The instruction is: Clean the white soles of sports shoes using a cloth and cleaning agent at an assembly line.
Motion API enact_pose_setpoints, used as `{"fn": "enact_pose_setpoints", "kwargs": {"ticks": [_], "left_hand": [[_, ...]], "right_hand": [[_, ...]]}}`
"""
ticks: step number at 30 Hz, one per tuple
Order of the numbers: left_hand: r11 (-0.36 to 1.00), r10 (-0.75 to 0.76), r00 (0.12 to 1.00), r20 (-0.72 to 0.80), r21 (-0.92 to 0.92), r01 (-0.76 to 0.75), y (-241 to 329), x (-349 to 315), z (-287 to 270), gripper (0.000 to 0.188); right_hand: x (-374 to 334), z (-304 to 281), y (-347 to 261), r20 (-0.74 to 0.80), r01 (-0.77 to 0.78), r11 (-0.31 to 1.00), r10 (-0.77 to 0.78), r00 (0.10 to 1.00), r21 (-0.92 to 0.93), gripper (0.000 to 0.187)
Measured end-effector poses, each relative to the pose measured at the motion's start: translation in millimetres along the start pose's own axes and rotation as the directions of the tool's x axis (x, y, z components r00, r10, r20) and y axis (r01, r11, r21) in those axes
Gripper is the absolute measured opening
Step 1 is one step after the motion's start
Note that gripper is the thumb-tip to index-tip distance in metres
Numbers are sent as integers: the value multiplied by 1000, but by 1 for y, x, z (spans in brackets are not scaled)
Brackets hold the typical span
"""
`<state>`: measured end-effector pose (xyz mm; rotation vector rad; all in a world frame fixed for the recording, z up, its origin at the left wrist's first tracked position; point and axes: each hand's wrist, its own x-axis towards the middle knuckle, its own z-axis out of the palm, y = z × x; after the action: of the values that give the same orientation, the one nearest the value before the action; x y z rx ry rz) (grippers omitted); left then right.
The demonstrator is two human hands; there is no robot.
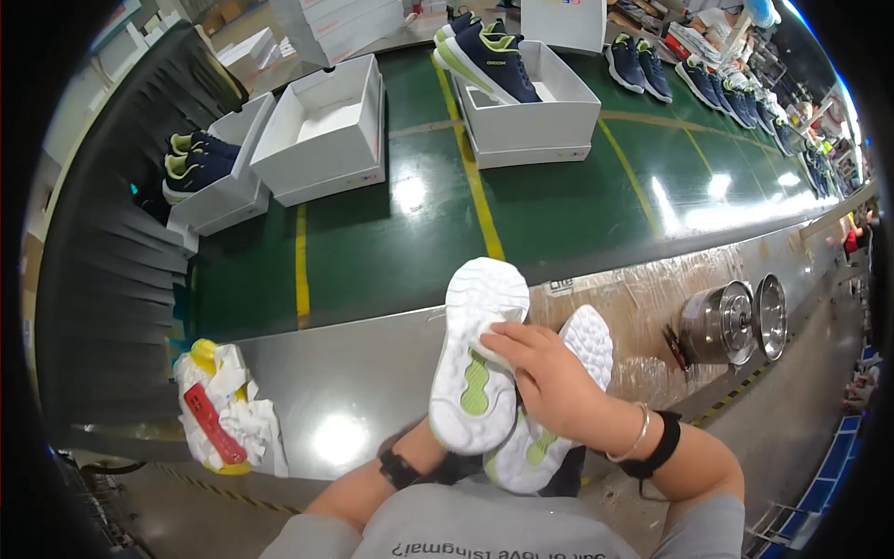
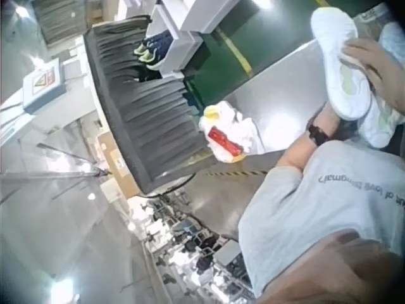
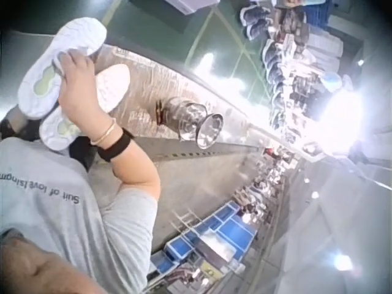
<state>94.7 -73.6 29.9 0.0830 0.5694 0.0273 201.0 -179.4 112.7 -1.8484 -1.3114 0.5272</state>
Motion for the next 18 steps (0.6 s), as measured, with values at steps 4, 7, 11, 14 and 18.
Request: {"fn": "enact_pose_setpoints", "kwargs": {"ticks": [4, 7, 11, 14, 18], "left_hand": [[991, 56, 998, 33, 119, -59, 11, -20, 0, 28], [861, 187, 977, 101, 462, -213, 31, -43, -3, 30], [432, 394, 871, 293, 778, -457, 79, -73, 19, 40], [18, 509, 758, 408, 875, -484, 109, -95, 31, 49], [316, 458, 874, 161, 890, -330, 207, -104, 133, 38]], "right_hand": [[-33, -15, -30, 89, 46, 999, -47, 995, 6, 52], [-49, -27, -56, 153, 127, 990, -116, 981, -63, 56], [-75, -41, -79, 203, 134, 991, -135, 970, 18, 47], [-92, -34, -76, -106, 14, 980, 7, 994, 196, 34], [-108, -28, -40, -287, -60, 972, 125, 950, 226, 33]]}}
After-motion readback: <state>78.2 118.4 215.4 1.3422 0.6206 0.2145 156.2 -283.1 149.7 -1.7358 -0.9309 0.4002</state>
